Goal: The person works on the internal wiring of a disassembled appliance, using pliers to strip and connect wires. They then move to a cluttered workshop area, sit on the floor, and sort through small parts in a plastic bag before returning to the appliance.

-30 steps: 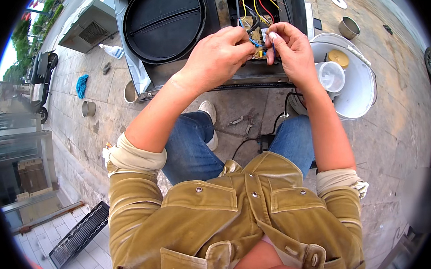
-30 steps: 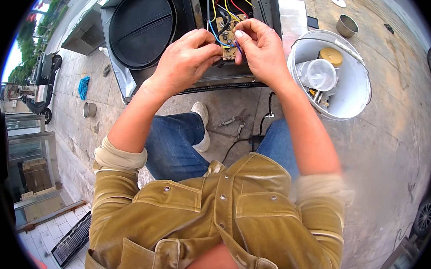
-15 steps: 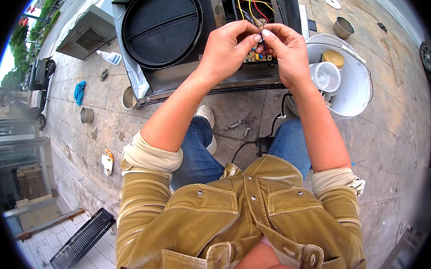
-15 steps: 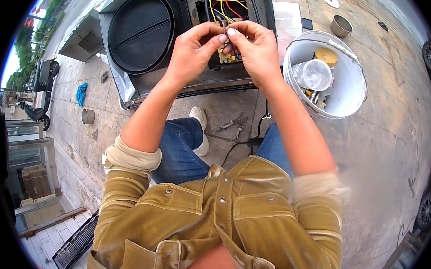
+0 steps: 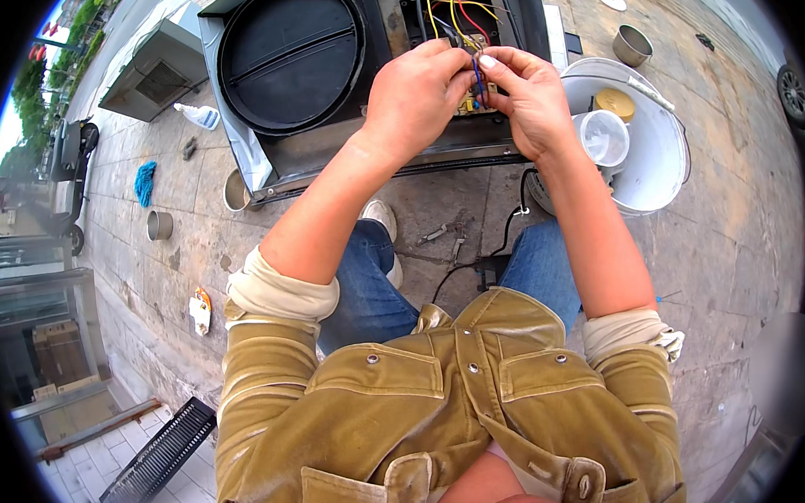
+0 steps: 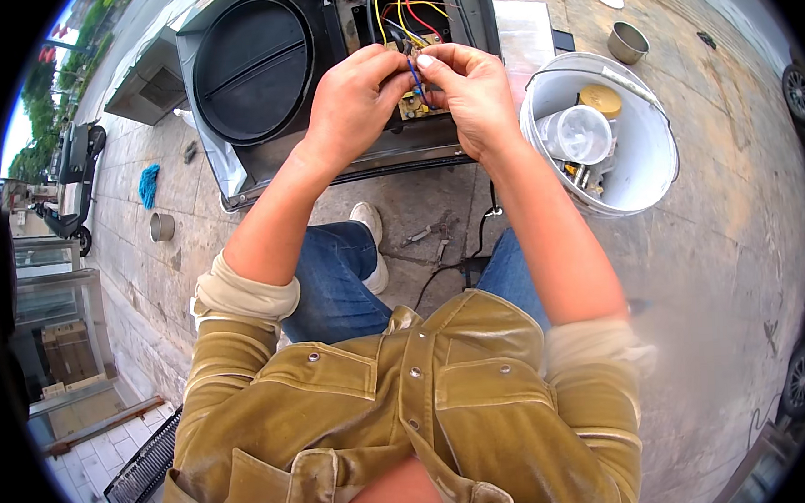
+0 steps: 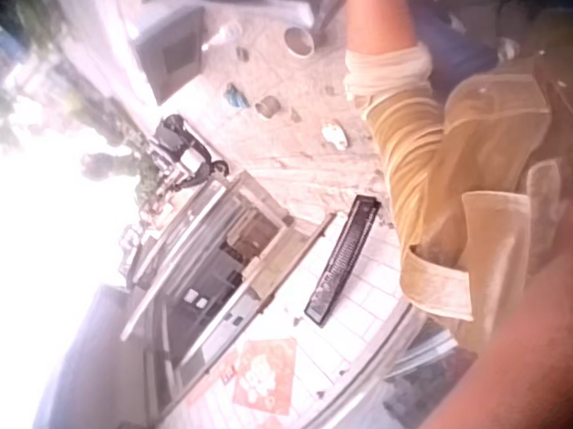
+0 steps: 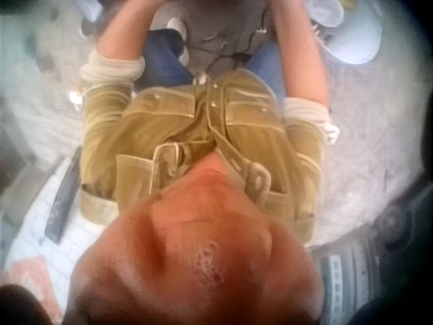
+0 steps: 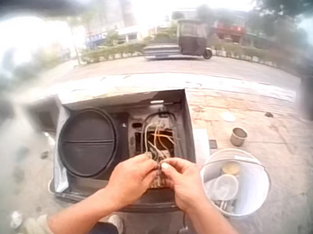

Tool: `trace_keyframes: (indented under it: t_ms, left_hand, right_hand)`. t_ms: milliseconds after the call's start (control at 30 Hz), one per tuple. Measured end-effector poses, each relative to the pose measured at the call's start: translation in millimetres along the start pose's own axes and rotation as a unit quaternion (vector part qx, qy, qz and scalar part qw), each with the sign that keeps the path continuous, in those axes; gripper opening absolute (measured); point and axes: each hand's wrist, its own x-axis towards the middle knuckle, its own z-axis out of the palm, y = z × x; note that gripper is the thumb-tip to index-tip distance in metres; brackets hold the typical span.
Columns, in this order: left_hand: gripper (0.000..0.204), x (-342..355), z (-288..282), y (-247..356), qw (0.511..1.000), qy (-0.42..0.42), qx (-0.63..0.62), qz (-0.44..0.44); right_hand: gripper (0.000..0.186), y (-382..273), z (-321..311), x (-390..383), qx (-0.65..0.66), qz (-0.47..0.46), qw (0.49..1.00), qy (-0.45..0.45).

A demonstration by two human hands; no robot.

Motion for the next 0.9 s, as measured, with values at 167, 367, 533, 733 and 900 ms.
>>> trace_keyframes:
  t_ms: [167,367,533,733,900]
  left_hand:
    - [0.015,4,-15,7,0.978,0.03,-0.155,-0.133]
    - [0.015,6,-18,8,0.985,-0.01,-0.123,-0.118]
    - [0.011,6,-23,10,0.991,-0.016,-0.062,-0.115]
    - [0.016,19,-27,19,0.998,-0.002,-0.051,0.048]
    - [0.007,25,-31,25,0.997,-0.048,-0.043,0.051]
  right_hand:
    - [0.012,4,1,0,-0.013,-0.017,1.0,-0.002]
    - [0.011,8,1,1,-0.011,-0.074,0.996,-0.057]
    - [0.009,-1,-3,-2,0.015,-0.08,0.995,-0.062]
    - [0.007,-1,2,-5,0.013,-0.064,0.994,-0.089]
    - [0.007,-4,-4,-9,-0.018,-0.067,0.995,-0.068]
